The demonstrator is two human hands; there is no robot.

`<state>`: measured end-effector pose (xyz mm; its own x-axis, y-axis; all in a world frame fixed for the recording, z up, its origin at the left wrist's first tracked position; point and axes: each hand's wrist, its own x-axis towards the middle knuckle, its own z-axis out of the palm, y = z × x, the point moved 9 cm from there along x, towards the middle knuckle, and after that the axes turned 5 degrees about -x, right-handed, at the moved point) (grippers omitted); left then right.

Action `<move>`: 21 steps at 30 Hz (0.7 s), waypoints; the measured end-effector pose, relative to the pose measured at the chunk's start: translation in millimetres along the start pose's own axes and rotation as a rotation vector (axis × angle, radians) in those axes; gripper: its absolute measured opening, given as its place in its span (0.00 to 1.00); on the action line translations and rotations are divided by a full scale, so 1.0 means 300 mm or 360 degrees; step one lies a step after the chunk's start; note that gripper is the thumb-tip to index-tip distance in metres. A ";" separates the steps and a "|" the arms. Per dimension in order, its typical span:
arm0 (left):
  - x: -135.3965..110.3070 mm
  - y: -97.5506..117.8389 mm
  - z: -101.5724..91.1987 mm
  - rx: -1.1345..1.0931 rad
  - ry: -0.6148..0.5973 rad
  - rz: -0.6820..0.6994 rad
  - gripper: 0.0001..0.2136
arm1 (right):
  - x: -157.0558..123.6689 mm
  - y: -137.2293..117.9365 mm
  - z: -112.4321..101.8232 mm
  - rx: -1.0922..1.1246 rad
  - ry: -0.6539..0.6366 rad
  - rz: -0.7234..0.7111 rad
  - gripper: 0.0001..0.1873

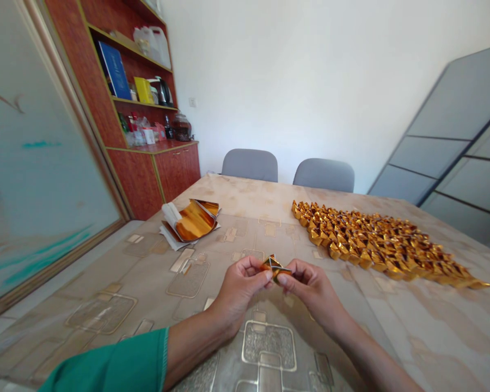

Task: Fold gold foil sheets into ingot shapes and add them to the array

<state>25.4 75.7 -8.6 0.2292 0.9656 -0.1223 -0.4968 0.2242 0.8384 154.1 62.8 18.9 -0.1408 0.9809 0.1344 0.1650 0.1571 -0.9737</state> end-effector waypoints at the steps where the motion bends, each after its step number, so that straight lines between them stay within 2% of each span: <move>1: 0.000 0.006 -0.001 0.0017 -0.0002 0.0028 0.09 | 0.001 0.001 0.002 0.0005 -0.0023 0.0012 0.16; 5: 0.005 0.011 -0.009 0.0031 0.0017 0.0054 0.09 | 0.002 -0.005 -0.007 0.0001 0.0011 -0.0010 0.16; 9: 0.012 -0.023 -0.010 -0.0126 -0.0006 -0.0101 0.12 | -0.001 -0.010 -0.015 -0.0050 0.0082 -0.0053 0.16; 12: 0.017 -0.042 -0.007 -0.0241 -0.0050 -0.0210 0.15 | -0.003 -0.017 0.010 0.0009 -0.0028 -0.0009 0.16; 16: 0.021 -0.035 -0.007 -0.0228 -0.0074 -0.0204 0.14 | -0.006 -0.029 0.038 0.0119 -0.0129 0.0040 0.15; 21: 0.017 -0.028 0.002 -0.0143 -0.0115 -0.0177 0.14 | 0.015 -0.016 0.027 -0.0008 -0.0007 0.0029 0.14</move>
<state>31.2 78.7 -16.0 0.3451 0.9230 -0.1702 -0.5373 0.3429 0.7705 144.8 65.6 22.9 -0.1420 0.9830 0.1160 0.1724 0.1400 -0.9750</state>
